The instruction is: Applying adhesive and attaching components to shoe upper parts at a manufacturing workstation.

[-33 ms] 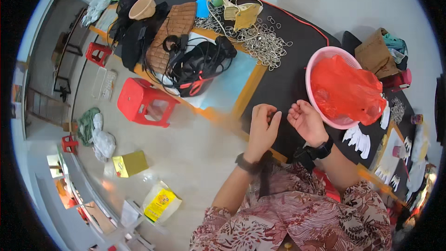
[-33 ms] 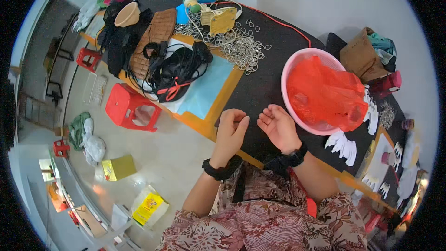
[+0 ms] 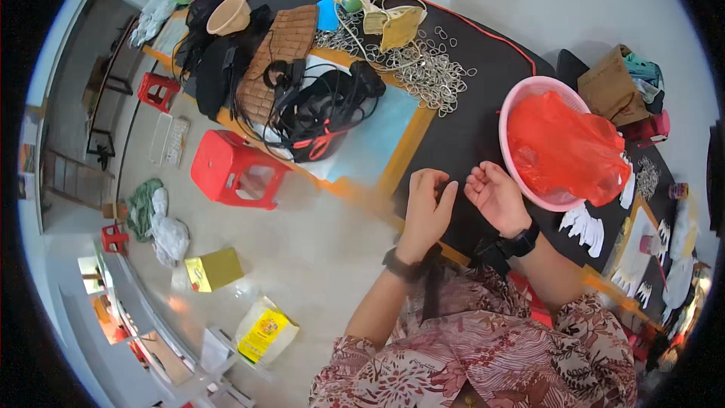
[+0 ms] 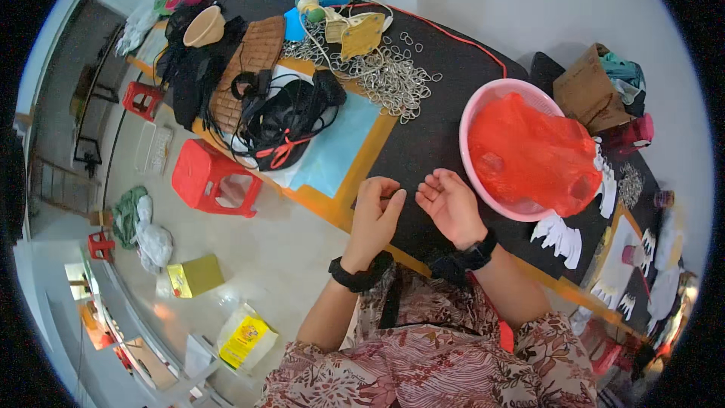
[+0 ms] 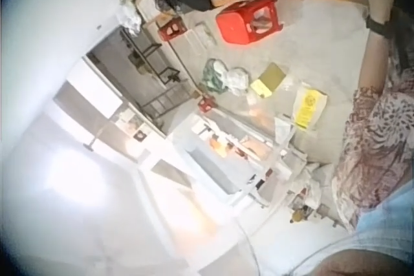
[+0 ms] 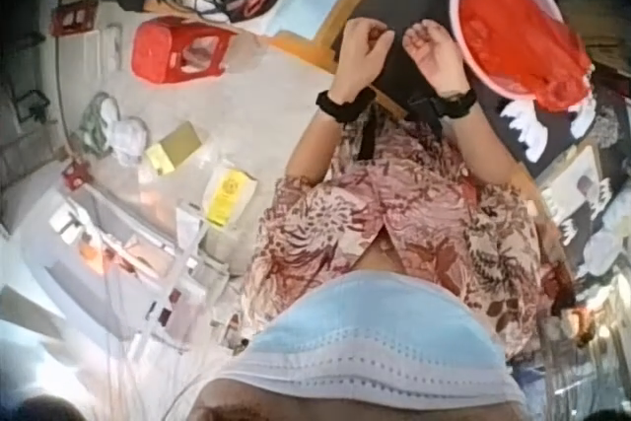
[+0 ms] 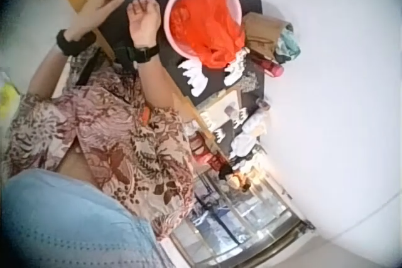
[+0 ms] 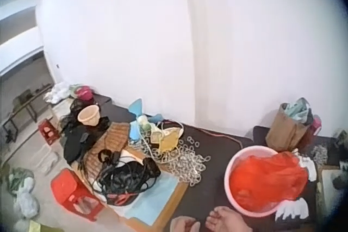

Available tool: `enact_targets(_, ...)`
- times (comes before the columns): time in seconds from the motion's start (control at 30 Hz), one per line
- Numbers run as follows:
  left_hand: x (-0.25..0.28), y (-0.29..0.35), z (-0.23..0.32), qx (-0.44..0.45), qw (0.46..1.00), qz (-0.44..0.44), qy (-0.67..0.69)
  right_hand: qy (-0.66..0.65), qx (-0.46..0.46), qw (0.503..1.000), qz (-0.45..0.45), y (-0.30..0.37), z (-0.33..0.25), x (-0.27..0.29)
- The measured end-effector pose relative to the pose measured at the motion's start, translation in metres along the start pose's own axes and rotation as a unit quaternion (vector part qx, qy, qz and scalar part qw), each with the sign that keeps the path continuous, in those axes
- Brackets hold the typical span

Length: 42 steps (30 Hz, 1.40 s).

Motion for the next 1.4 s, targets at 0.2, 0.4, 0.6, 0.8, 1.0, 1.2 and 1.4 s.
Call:
enact_targets(0.2, 0.062, -0.052, 0.026, -0.062, 0.988, -0.084, -0.113, 0.000, 0.017, 1.000, 0.011, -0.040, 0.024, -0.047)
enact_targets(0.4, 0.169, -0.220, 0.037, -0.175, 0.952, -0.036, -0.248, 0.086, 0.097, 0.990, -0.058, -0.101, 0.038, -0.195)
enact_targets(0.6, 0.177, -0.383, -0.049, -0.055, 0.930, -0.113, -0.345, 0.614, 0.316, 0.705, -0.158, -0.230, 0.093, -0.276)
enact_targets(0.8, 0.151, -0.409, -0.072, -0.065, 0.906, -0.003, -0.417, 0.727, 0.303, 0.607, -0.108, -0.311, 0.117, -0.250)
enact_targets(1.0, 0.166, -0.434, -0.069, -0.103, 0.896, 0.013, -0.432, 0.783, 0.315, 0.534, -0.046, -0.345, 0.107, -0.255)
enact_targets(1.2, 0.172, -0.454, -0.053, -0.061, 0.900, 0.014, -0.431, 0.791, 0.279, 0.535, -0.100, -0.372, 0.112, -0.255)
enact_targets(1.4, 0.185, -0.462, -0.048, -0.109, 0.896, -0.022, -0.429, 0.839, 0.161, 0.516, -0.058, -0.380, 0.106, -0.247)
Point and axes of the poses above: each hand's wrist, its own y-axis away from the middle knuckle, its own x-axis out of the back of the hand, z = x × y, the point moved 9 cm from there along -y, towards the middle knuckle, and after that the axes turned 13 degrees about x, right-handed, at the moved point
